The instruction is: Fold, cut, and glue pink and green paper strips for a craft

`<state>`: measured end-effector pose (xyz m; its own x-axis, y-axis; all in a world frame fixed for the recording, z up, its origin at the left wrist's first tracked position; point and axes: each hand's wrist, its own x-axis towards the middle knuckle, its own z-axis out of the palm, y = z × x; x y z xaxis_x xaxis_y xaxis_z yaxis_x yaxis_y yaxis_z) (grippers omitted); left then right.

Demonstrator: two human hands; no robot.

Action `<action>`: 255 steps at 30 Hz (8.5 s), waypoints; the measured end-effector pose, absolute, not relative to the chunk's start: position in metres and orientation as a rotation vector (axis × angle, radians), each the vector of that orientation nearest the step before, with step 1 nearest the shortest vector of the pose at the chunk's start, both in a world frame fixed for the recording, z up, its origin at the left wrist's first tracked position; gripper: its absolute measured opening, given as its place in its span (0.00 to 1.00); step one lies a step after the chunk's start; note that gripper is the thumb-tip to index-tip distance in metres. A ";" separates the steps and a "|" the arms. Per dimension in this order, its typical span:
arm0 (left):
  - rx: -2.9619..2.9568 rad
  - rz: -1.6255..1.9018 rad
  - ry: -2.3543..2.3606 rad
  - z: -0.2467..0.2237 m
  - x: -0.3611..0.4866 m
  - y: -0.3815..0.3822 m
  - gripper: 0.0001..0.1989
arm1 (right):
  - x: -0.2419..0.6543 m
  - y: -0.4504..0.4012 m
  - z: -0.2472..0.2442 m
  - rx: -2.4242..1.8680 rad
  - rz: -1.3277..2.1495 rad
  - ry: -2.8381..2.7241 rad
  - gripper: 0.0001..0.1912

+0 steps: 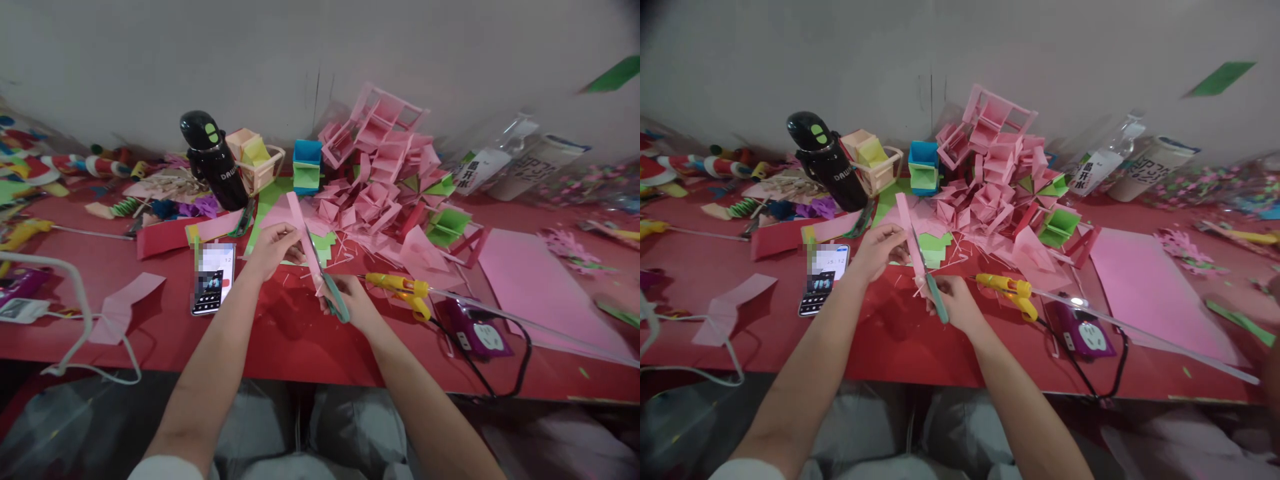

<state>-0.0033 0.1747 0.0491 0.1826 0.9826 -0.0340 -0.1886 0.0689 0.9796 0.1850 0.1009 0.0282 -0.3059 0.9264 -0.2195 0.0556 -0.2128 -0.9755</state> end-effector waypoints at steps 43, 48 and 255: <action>0.842 1.131 0.828 0.056 -0.009 0.174 0.12 | 0.193 0.106 0.023 -1.087 1.450 -1.367 0.26; 0.770 1.139 0.742 0.057 -0.014 0.175 0.09 | 0.190 0.107 0.028 -1.126 1.393 -1.255 0.23; 1.586 1.281 1.048 0.035 0.009 0.173 0.15 | 0.173 0.158 0.018 -1.182 0.581 -1.634 0.11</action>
